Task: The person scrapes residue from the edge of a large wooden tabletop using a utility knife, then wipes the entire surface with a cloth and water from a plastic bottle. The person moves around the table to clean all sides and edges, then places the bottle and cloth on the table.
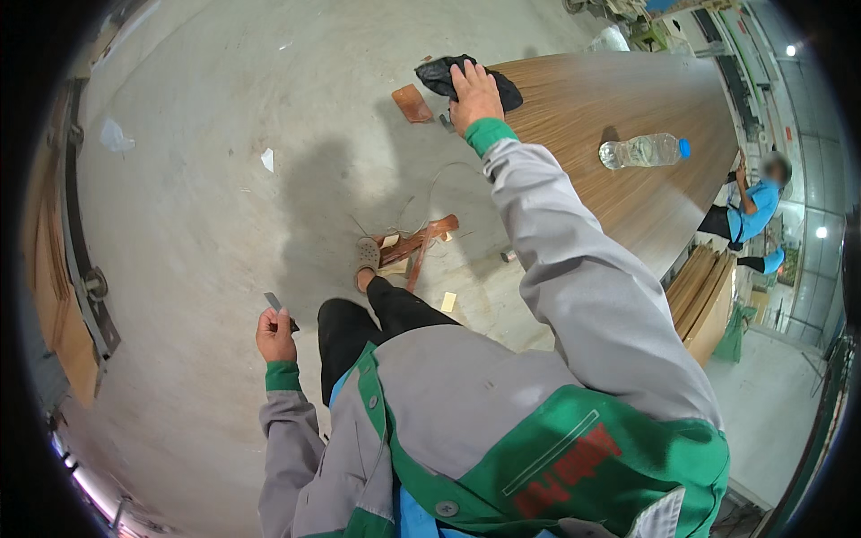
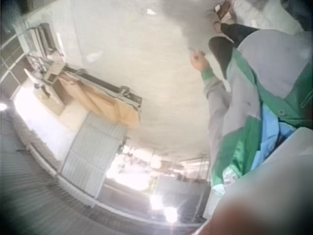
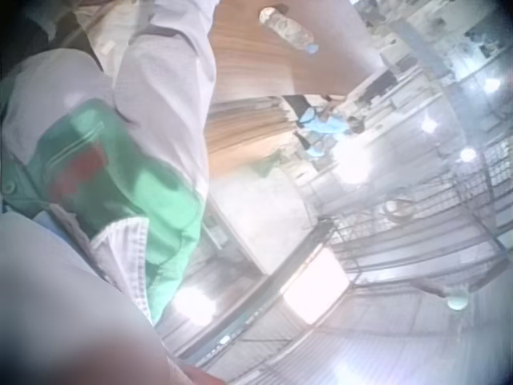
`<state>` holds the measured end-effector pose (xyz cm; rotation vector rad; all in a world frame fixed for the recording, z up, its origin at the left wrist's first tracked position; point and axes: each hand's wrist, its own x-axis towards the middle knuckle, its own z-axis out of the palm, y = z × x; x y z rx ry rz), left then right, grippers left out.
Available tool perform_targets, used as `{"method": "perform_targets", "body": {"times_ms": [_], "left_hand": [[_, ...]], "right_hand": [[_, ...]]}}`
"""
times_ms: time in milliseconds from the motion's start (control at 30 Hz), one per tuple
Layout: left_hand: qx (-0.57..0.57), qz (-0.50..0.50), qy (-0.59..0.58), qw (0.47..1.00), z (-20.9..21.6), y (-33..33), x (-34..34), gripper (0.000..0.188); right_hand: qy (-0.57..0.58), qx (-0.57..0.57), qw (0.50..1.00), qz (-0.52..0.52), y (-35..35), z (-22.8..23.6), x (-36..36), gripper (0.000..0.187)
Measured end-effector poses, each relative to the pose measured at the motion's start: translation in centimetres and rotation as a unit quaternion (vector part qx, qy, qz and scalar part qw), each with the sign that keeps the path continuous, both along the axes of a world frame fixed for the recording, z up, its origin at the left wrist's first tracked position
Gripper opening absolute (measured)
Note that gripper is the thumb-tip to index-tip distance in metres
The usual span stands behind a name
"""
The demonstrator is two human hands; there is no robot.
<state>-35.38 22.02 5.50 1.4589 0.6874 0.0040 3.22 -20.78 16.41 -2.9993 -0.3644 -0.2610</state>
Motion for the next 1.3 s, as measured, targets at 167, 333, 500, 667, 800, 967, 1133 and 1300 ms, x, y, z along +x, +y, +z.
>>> {"method": "perform_targets", "body": {"times_ms": [167,333,500,667,800,967,1133,1300], "left_hand": [[0.042,-0.006,-0.006,0.999,3.9,3.8,3.9,0.029],[0.107,-0.01,0.02,0.994,3.5,6.3,7.3,0.023],[0.078,-0.069,-0.03,0.994,2.6,4.7,17.9,0.031],[0.165,-0.23,-0.067,0.957,7.4,-0.4,33.5,0.046],[0.162,-0.344,-0.067,0.923,8.0,0.7,43.9,0.031],[0.219,-0.42,-0.128,0.872,9.7,-1.6,55.3,0.031],[0.242,-0.604,-0.258,0.714,13.2,-17.7,62.5,0.028],[0.268,-0.672,-0.453,0.522,20.8,-40.7,57.5,0.072]], "right_hand": [[0.066,0.034,0.997,0.0,-5.3,1.2,-15.0,0.094],[0.088,0.015,0.994,-0.066,-9.4,1.0,-24.8,0.092],[0.007,0.084,0.996,-0.04,-2.6,2.1,-9.7,0.077],[0.079,0.093,0.99,-0.066,0.9,2.1,3.1,0.059],[0.032,0.138,0.976,-0.163,0.8,2.7,1.1,0.058],[-0.01,0.073,0.916,-0.395,-3.3,2.5,-10.6,0.07],[-0.052,-0.009,0.465,-0.884,-15.1,1.3,-25.6,0.042],[-0.066,-0.091,0.815,-0.568,-10.5,0.0,-16.7,0.045]]}}
